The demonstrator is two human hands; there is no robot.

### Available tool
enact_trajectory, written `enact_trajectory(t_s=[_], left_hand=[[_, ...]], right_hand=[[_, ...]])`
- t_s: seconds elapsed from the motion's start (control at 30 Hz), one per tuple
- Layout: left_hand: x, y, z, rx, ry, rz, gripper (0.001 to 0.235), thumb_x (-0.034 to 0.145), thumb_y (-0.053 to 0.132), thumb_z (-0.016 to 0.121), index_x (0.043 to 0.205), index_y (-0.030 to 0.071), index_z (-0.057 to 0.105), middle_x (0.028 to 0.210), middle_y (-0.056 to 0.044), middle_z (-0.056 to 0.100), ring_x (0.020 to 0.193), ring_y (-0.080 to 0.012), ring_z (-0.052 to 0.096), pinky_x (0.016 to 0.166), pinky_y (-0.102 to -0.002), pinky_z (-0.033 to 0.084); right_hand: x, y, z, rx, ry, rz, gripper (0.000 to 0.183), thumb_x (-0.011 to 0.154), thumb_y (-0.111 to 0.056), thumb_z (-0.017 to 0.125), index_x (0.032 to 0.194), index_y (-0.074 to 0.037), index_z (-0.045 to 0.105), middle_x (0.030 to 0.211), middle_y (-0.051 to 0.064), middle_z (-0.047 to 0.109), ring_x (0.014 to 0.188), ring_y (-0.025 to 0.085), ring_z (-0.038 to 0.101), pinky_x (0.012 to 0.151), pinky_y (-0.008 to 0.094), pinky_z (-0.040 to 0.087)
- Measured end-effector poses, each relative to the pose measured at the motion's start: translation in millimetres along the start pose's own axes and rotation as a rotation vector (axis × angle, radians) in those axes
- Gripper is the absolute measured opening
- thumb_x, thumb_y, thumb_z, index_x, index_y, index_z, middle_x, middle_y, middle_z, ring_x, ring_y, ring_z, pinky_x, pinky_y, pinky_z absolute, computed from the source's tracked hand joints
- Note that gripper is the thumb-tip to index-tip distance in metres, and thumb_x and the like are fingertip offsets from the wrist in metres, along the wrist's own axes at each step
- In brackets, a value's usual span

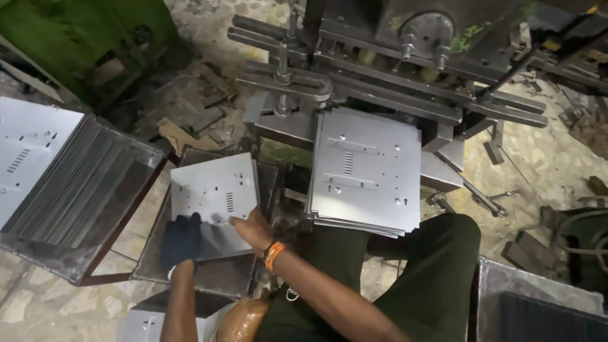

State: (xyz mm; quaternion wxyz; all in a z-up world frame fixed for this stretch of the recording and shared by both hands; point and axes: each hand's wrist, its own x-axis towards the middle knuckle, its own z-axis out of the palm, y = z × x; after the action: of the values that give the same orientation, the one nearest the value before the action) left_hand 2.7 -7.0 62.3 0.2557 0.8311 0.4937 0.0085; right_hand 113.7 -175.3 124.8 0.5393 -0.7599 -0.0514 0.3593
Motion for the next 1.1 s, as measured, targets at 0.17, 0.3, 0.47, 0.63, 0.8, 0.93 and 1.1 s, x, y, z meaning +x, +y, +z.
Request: enact_trajectory(t_s=[0.17,0.3,0.47,0.63,0.8,0.93,1.1], left_hand=[[4,-2,-37,-0.133,-0.09,0.01,0.05,0.099,0.05,0.052,0.122,0.011,0.073,0.119,-0.023,0.07,0.113,-0.0444,0.065,0.094,-0.056,0.049],[2,-5,-60,-0.486,-0.182,-0.067,0.04,0.099,0.037,0.063,0.125,0.008,0.074,0.113,-0.018,0.075,0.103,-0.0364,0.07,0.088,-0.046,0.052],[-57,98,-95,-1.152,-0.372,0.132,0.048,0.085,0.02,0.071,0.13,0.006,0.062,0.113,-0.004,0.071,0.096,-0.0155,0.065,0.083,-0.03,0.051],[-83,187,-59,-1.063,-0.563,0.202,0.048,0.087,0.024,0.076,0.128,0.0,0.069,0.11,-0.009,0.075,0.093,-0.0178,0.068,0.079,-0.034,0.054],[-108,272,-24,-1.049,-0.793,0.184,0.052,0.078,0.027,0.082,0.123,0.003,0.072,0.106,-0.011,0.077,0.089,-0.0214,0.071,0.077,-0.037,0.057],[-93,310,0,-0.969,-0.809,0.247,0.05,0.079,0.03,0.082,0.118,0.0,0.074,0.107,-0.011,0.078,0.09,-0.0224,0.072,0.078,-0.036,0.057],[-80,369,-24,-1.046,-0.813,0.319,0.047,0.084,0.031,0.077,0.121,0.002,0.073,0.108,-0.009,0.077,0.094,-0.0196,0.071,0.083,-0.033,0.056]], right_hand=[[38,16,6,0.072,0.082,-0.046,0.05,0.082,-0.008,0.072,0.128,0.003,0.059,0.118,0.02,0.071,0.109,0.029,0.068,0.092,0.04,0.054],[-17,-59,-46,0.196,-0.048,-0.125,0.04,0.083,-0.001,0.069,0.121,0.006,0.058,0.11,0.019,0.071,0.101,0.029,0.071,0.086,0.041,0.058],[-78,-79,-160,0.372,-0.092,-0.284,0.039,0.086,-0.003,0.07,0.121,0.005,0.053,0.114,0.018,0.067,0.105,0.025,0.068,0.093,0.037,0.057],[-98,-43,-261,0.283,0.223,-0.46,0.043,0.096,-0.011,0.068,0.129,0.01,0.051,0.127,0.018,0.063,0.115,0.024,0.062,0.099,0.034,0.05],[-108,-22,-326,0.393,0.437,-0.221,0.048,0.095,-0.017,0.064,0.133,0.011,0.057,0.115,0.019,0.071,0.101,0.021,0.066,0.087,0.029,0.052],[-91,-16,-365,0.435,0.454,-0.274,0.047,0.093,-0.015,0.066,0.131,0.012,0.06,0.11,0.015,0.071,0.096,0.019,0.065,0.084,0.029,0.052],[-74,-68,-387,0.406,0.531,-0.342,0.039,0.093,-0.016,0.065,0.125,0.006,0.061,0.109,0.005,0.072,0.091,0.012,0.067,0.08,0.026,0.053]])
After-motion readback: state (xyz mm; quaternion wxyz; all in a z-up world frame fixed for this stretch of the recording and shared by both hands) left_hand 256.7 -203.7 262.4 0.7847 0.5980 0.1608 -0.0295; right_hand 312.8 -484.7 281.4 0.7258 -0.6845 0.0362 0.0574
